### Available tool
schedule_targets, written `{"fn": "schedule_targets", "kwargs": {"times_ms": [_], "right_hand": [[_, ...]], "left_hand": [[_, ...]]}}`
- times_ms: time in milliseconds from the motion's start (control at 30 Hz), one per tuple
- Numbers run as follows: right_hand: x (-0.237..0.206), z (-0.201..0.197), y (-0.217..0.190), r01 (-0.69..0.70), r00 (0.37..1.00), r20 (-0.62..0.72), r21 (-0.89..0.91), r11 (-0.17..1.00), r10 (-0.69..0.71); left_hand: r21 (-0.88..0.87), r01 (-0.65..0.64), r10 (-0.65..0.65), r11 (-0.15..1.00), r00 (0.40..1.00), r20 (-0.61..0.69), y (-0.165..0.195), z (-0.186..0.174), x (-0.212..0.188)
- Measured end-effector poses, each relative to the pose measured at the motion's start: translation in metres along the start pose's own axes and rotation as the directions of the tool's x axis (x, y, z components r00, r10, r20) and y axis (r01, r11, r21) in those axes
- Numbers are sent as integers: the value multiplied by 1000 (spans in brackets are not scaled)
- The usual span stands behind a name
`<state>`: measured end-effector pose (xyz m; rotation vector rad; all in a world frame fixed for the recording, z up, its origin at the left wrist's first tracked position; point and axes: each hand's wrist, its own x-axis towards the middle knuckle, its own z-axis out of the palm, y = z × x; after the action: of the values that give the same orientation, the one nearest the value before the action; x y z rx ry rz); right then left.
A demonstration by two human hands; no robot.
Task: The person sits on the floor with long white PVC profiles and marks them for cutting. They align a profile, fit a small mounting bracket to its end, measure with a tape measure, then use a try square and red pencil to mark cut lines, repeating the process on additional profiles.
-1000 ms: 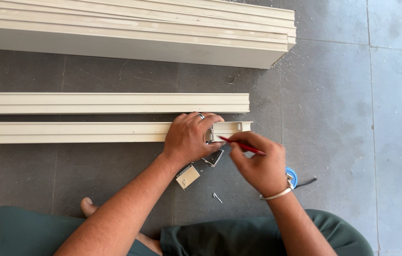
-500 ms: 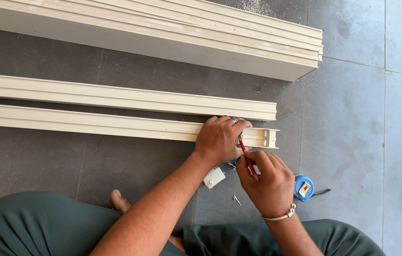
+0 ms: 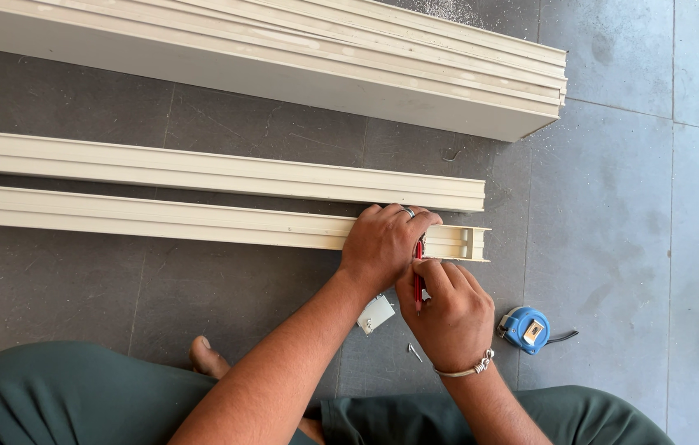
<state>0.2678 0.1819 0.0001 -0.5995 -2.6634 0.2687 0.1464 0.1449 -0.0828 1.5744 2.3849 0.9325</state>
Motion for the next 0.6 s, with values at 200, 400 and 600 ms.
{"fn": "schedule_targets", "kwargs": {"times_ms": [200, 400, 600], "right_hand": [[-2, 4, 2, 10, 1000, -20, 8, 1000, -10], [-4, 4, 1, -7, 1000, -13, -8, 1000, 7], [-4, 0, 1, -2, 1000, -25, 36, 999, 3]], "left_hand": [[6, -19, 19, 1000, 999, -32, 0, 2, -1], [-22, -2, 2, 1000, 1000, 17, 3, -5, 1], [-25, -8, 8, 1000, 1000, -4, 4, -7, 1]]}}
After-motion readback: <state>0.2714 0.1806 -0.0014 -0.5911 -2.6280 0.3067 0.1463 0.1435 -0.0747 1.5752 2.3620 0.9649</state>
